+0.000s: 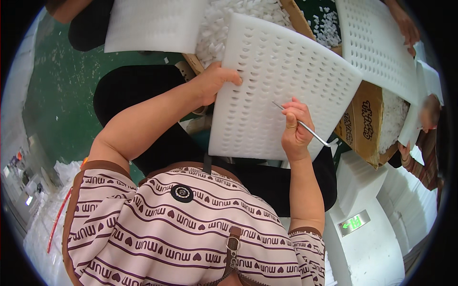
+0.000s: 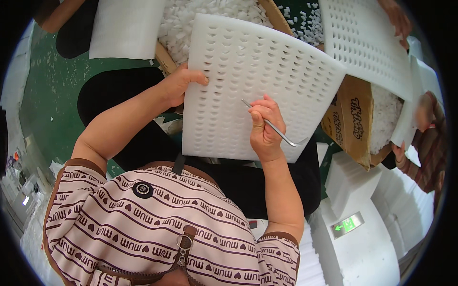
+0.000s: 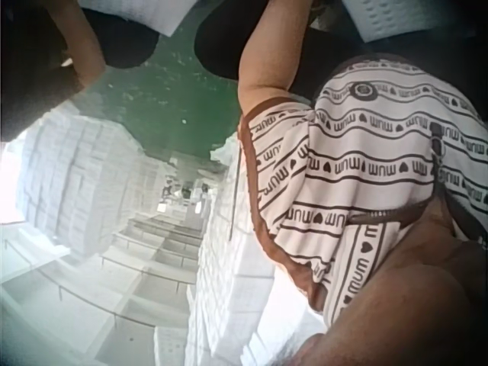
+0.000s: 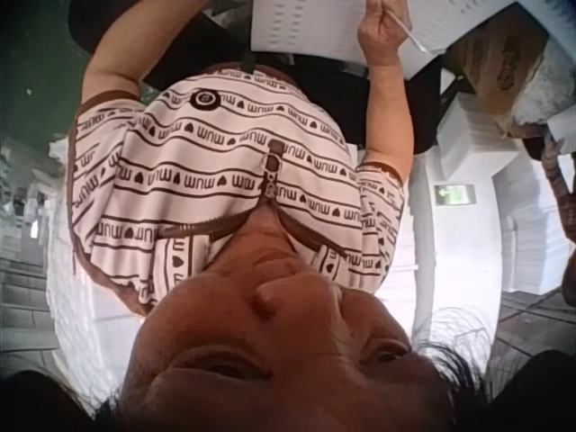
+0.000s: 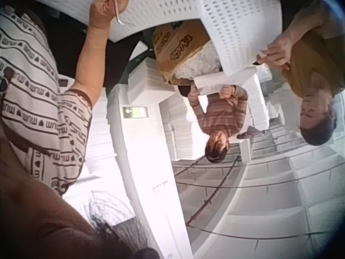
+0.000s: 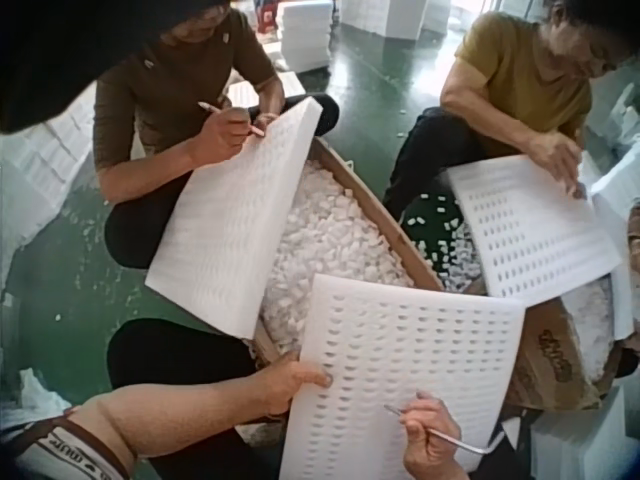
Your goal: Use a metal hook tool to clear residue or small pieces from a perforated foam packaging tray.
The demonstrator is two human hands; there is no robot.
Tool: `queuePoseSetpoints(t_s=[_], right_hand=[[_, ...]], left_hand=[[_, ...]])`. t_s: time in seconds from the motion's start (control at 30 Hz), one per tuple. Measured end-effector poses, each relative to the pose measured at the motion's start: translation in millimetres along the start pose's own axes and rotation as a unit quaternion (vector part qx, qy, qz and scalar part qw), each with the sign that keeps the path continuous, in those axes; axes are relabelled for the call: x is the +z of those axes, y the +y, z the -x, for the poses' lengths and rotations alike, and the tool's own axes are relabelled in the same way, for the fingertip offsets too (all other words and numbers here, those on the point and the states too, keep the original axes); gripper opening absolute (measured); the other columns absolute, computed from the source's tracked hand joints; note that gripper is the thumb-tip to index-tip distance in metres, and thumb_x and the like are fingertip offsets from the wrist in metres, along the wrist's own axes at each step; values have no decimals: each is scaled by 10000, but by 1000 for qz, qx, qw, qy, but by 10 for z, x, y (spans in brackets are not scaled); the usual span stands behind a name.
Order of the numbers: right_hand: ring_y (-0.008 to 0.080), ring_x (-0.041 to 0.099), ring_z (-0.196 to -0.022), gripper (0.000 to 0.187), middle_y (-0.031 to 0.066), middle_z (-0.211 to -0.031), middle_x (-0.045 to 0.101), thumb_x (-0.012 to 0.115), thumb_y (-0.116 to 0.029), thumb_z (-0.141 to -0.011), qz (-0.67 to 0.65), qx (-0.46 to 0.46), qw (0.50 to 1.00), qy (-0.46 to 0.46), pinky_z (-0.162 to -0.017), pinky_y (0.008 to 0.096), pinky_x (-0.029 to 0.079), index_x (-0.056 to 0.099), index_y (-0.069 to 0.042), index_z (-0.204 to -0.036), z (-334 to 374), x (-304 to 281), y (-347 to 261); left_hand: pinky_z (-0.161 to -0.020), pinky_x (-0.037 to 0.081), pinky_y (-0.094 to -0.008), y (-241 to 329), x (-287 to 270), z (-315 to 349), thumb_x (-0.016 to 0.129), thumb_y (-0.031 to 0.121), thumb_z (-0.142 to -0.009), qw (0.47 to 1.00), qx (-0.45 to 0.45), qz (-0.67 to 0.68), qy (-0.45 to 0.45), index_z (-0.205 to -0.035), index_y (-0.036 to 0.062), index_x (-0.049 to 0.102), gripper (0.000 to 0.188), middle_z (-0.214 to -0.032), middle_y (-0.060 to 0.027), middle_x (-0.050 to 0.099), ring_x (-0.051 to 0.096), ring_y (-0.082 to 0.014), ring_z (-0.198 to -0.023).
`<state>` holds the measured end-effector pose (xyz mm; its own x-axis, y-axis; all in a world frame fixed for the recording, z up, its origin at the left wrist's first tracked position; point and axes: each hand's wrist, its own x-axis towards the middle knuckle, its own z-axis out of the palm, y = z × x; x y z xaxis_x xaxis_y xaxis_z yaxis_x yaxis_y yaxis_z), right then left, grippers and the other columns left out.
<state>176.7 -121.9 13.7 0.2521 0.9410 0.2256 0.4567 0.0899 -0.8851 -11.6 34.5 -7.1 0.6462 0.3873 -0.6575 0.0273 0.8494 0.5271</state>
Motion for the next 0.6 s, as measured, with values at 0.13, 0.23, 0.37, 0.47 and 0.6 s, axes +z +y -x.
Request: queuePoseSetpoints(t_s=[0.13,0.23,0.37,0.47,0.6], right_hand=[[192,551,-810,52,75,-883,610,604,-64,-888,14,2,999,37,-955,384,436,614,-35,-846,-7,29,5],[191,542,-825,70,72,-891,610,585,-72,-906,97,-11,995,2,-931,370,440,608,-41,-848,-31,101,55],[189,534,-833,68,60,-892,613,582,-74,-905,99,2,995,-13,-912,355,430,607,-47,-848,-55,105,58],[188,536,-814,17,35,-867,624,630,-55,-847,-136,94,985,53,-928,351,388,618,-47,-840,-49,39,34],[186,531,-796,12,21,-868,624,630,-59,-845,133,-41,990,-4,-914,351,380,619,-54,-844,-78,188,51]], left_hand=[[-786,516,-361,6,36,39,513,20,-688,1000,15,4,8,-1133,-61,574,456,-1024,-180,644,624,-269,-873],[-784,516,-358,-50,39,29,515,18,-686,1000,30,4,2,-1128,-61,575,453,-1021,-177,644,623,-265,-868],[-792,511,-356,-53,35,15,515,13,-682,999,39,7,1,-1149,-48,563,473,-1038,-173,639,619,-263,-879],[-823,497,-359,-27,12,3,512,4,-676,1000,7,2,0,-1224,-9,524,548,-1098,-172,624,611,-271,-929],[-818,497,-358,-64,44,4,510,3,-680,1000,11,-5,-6,-1205,-13,536,526,-1082,-170,629,611,-267,-920]])
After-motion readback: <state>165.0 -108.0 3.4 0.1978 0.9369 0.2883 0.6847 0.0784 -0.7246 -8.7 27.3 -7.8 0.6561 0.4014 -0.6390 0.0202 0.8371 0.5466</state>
